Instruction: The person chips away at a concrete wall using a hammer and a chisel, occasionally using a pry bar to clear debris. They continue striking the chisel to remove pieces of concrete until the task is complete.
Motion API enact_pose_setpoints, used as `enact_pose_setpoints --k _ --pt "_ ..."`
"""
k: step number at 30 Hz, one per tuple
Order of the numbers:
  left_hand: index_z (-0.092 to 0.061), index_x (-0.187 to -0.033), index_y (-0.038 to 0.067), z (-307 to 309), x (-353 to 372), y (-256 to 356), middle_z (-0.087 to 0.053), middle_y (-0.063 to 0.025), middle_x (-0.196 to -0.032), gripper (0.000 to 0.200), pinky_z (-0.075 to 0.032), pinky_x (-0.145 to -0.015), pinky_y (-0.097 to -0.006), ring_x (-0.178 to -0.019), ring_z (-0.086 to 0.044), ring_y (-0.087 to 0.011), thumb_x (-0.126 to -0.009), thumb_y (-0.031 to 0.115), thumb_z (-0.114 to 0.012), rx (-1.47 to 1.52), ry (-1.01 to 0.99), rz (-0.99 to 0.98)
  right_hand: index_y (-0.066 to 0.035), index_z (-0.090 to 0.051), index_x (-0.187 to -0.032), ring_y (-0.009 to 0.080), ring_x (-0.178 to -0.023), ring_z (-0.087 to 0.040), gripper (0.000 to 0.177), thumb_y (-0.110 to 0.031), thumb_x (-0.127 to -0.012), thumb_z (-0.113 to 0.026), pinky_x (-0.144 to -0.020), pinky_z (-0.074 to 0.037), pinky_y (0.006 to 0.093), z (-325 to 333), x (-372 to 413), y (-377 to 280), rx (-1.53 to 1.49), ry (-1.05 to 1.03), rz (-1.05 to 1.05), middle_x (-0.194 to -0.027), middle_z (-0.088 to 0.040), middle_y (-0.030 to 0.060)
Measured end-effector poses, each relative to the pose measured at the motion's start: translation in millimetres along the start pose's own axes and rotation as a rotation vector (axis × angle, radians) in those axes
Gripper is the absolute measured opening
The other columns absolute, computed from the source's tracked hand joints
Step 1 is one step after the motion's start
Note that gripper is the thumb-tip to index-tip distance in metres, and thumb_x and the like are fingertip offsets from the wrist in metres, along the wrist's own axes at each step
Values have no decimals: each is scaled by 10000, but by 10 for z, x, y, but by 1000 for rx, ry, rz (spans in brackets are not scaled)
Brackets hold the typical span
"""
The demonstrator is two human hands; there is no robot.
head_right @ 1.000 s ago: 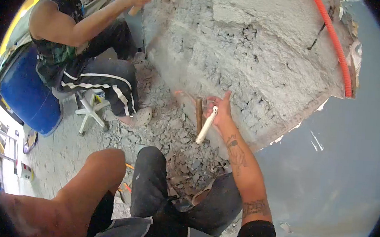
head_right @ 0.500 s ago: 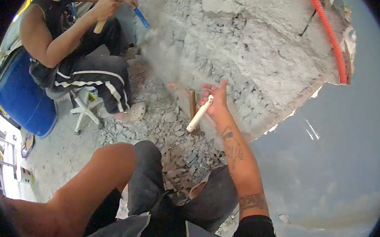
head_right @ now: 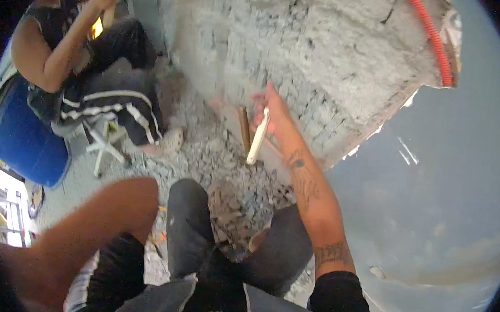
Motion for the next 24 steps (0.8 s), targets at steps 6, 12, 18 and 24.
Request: enact_pose_setpoints --k 6,12,18,24 --pt "-654 -923 48 -7 -184 244 -599 -67 -801 140 -478 -824 -335 -777 -590 -167 -846 88 -545 -300 120 113 -29 -570 -1122 120 -613 -486 303 -225 -894 -538 -514 -371 278 -945 2311 -1290 498 170 907 -744 -545 34" --pt "-635 -963 42 10 -242 294 -597 -73 -841 154 -478 -832 -338 -810 -590 -174 -852 91 -539 -392 163 222 -35 -563 -1085 133 -629 -472 296 -241 -874 -536 -544 -368 279 -1645 3896 -1225 896 -682 1943 -740 -533 37" --pt "-616 -1002 37 31 -358 293 -596 -79 -882 175 -478 -839 -341 -843 -589 -181 -859 95 -533 -375 235 268 -33 -566 -1093 136 -626 -475 308 -258 -885 -527 -546 -374 283 -1682 4106 -1251 927 -585 2062 -737 -533 32" --pt "-598 -1042 31 50 -424 329 -594 -85 -923 201 -478 -847 -345 -876 -588 -188 -866 99 -527 -369 273 289 -32 -570 -1101 138 -623 -478 322 -275 -896 -519 -549 -380 286 -1694 4145 -1237 914 -538 2072 -735 -533 27"
Point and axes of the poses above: each hand's wrist, its own x-axis away from the middle knuckle, its own z-axis out of the back of the hand, y = z × x, the point moved 4 cm from there along -x, towards the middle knuckle
